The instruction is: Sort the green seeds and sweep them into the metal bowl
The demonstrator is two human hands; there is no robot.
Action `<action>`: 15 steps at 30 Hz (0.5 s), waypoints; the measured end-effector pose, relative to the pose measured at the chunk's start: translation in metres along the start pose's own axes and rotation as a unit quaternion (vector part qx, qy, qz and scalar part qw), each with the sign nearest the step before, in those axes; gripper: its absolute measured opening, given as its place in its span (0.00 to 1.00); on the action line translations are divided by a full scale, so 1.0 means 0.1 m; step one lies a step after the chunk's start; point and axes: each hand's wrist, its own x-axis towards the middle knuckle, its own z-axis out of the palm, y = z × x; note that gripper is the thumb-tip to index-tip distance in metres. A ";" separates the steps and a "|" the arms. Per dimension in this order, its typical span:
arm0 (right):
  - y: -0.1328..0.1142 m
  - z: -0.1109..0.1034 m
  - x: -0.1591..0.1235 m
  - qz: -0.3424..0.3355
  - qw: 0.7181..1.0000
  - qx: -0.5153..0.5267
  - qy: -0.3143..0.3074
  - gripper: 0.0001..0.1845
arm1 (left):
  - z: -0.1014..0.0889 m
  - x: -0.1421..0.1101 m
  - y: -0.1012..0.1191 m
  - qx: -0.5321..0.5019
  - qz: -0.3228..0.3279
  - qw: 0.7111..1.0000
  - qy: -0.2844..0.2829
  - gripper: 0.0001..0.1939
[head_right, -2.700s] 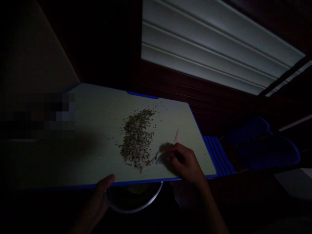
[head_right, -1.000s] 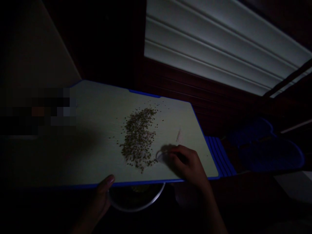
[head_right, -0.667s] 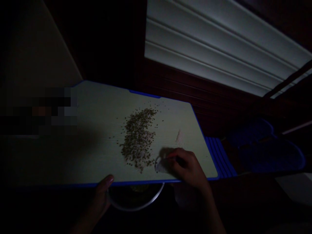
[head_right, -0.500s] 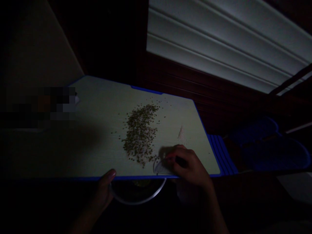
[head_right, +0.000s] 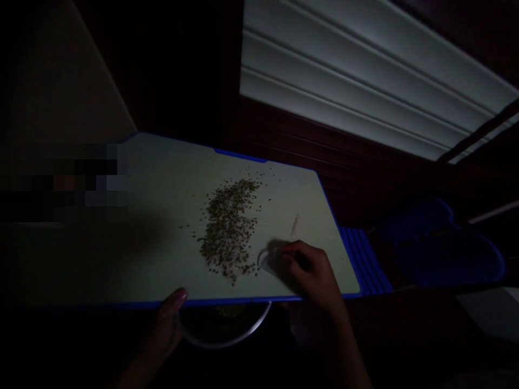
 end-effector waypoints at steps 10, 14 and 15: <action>0.01 -0.01 -0.01 -0.028 0.999 -0.017 -0.022 0.08 | -0.01 0.00 -0.01 -0.013 0.027 1.000 -0.003 0.20; -0.01 -0.02 -0.03 -0.067 0.994 -0.002 -0.089 0.07 | -0.01 0.00 0.00 -0.023 0.023 0.998 -0.047 0.20; -0.01 -0.03 -0.04 -0.073 0.992 0.003 -0.099 0.07 | 0.00 0.00 0.01 -0.029 0.026 0.998 -0.055 0.19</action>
